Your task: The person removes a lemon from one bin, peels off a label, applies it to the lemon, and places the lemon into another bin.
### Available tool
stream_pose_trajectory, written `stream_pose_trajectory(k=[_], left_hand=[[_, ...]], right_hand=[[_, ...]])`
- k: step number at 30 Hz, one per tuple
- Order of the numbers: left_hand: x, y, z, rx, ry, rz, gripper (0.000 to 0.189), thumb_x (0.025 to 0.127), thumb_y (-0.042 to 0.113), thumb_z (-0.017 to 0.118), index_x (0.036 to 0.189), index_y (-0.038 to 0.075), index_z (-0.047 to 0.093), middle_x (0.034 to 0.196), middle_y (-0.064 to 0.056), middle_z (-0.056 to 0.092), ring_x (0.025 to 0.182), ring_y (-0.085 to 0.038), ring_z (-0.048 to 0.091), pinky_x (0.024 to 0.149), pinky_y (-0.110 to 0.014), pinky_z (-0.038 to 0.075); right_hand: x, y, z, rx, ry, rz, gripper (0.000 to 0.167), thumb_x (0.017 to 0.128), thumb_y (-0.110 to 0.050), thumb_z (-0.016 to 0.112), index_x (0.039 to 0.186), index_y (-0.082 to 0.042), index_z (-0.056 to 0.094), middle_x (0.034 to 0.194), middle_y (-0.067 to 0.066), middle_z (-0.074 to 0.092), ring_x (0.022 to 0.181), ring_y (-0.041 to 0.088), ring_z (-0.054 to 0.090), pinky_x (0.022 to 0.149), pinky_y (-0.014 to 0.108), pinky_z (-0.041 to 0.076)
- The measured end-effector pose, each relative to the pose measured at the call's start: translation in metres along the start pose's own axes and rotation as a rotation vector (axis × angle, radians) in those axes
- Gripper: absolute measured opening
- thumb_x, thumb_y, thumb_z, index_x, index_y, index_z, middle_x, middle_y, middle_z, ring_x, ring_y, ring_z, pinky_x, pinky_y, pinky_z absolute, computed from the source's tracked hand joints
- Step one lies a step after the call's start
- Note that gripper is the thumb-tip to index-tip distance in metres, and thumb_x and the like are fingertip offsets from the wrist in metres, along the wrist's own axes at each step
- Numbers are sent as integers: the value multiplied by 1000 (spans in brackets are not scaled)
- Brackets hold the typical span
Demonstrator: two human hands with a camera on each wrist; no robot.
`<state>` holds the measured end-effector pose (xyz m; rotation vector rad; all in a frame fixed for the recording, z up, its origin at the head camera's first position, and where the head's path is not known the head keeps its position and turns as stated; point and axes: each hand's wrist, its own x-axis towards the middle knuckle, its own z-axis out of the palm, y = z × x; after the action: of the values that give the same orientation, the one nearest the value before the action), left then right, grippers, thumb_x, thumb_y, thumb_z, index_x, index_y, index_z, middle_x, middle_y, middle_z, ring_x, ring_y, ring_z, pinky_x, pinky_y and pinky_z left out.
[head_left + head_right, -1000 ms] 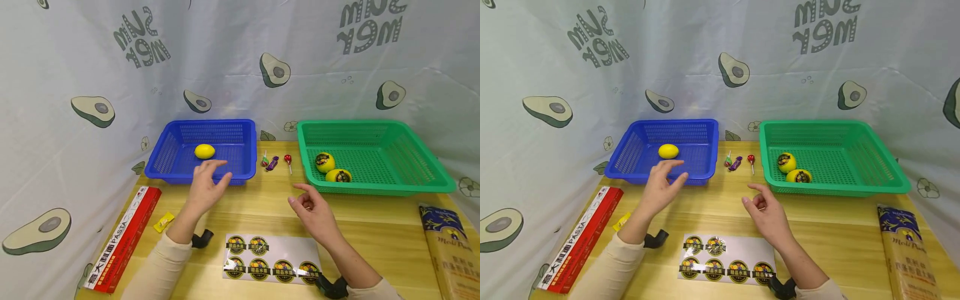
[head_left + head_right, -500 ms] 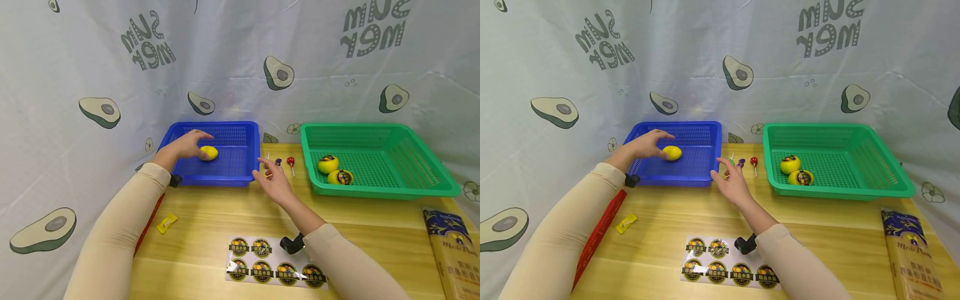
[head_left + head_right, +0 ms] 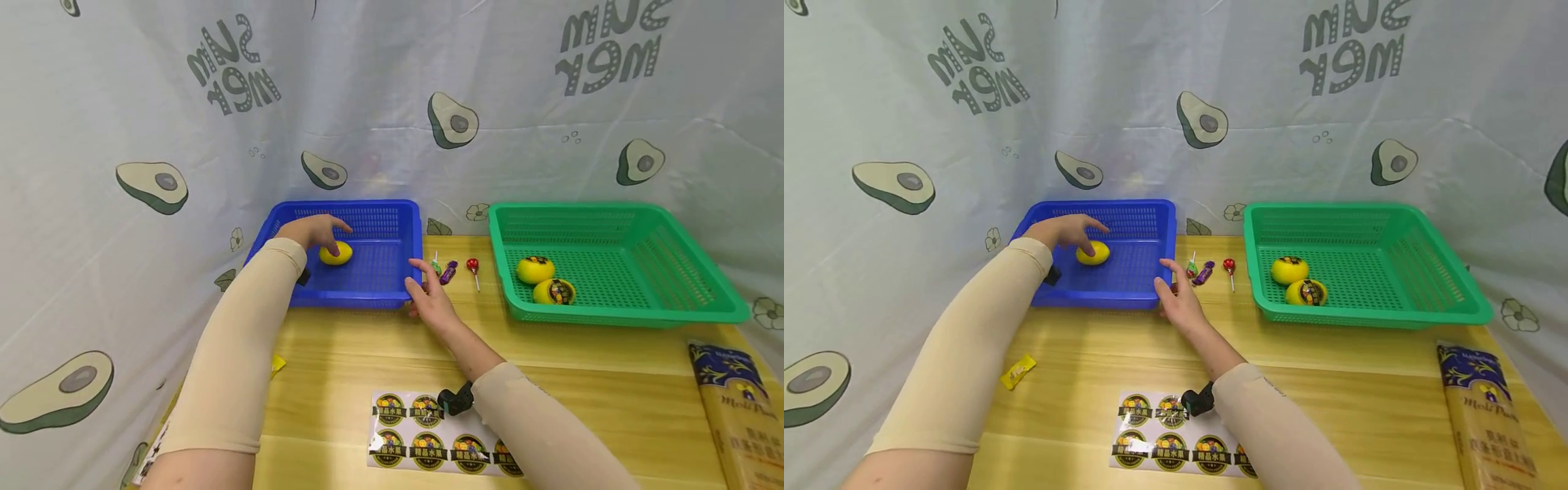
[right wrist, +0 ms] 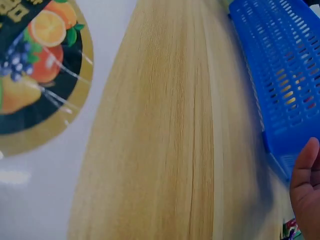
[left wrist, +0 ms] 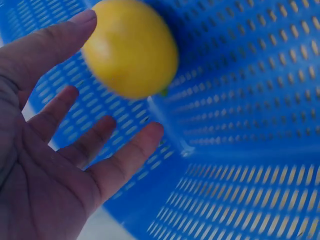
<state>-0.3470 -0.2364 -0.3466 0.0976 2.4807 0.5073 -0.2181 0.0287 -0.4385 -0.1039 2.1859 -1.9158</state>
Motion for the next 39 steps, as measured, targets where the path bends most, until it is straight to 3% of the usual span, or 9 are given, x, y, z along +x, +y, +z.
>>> stream_pose_trajectory(k=[5,9,16,24,32,39], left_hand=[[13,-4,10,5,-50,-34,69,93,7,71,155,25,46,168,-18,23,147,-43,36,111,-58,45],[18,-7,15,-7,-63,-48,69,94,9,72,155,28,45,167,-17,25,145,-41,38,110,-56,47],[15,-14,15,-41,-48,-14,63,94,7,70,152,21,50,160,-17,36,138,-38,47,106,-52,51],[7,-10,12,-42,-47,18,59,93,3,69,149,13,53,155,-18,43,132,-38,49,104,-51,53],[-12,5,4,62,10,122,60,91,5,73,148,12,53,150,-17,49,125,-35,53,96,-47,57],[-50,21,2,120,114,234,57,89,13,78,142,16,60,145,-16,55,119,-33,54,98,-45,54]], right_hand=[[1,1,-3,-21,3,11,48,107,-29,52,152,-26,38,89,6,49,69,18,53,65,32,54],[2,1,-5,-44,-13,27,49,106,-31,52,153,-27,37,89,6,49,66,16,53,65,30,54],[1,-1,-4,-38,-15,13,48,107,-31,51,152,-27,37,88,9,51,64,16,53,64,31,53],[1,1,-2,-34,-11,10,47,107,-29,51,152,-26,37,87,11,52,65,18,53,63,31,53],[0,0,-2,-49,-6,15,47,107,-29,52,151,-25,37,89,16,55,66,19,55,63,32,54],[-4,-1,-3,-57,-12,26,47,107,-32,52,151,-28,37,95,21,57,68,20,56,65,32,55]])
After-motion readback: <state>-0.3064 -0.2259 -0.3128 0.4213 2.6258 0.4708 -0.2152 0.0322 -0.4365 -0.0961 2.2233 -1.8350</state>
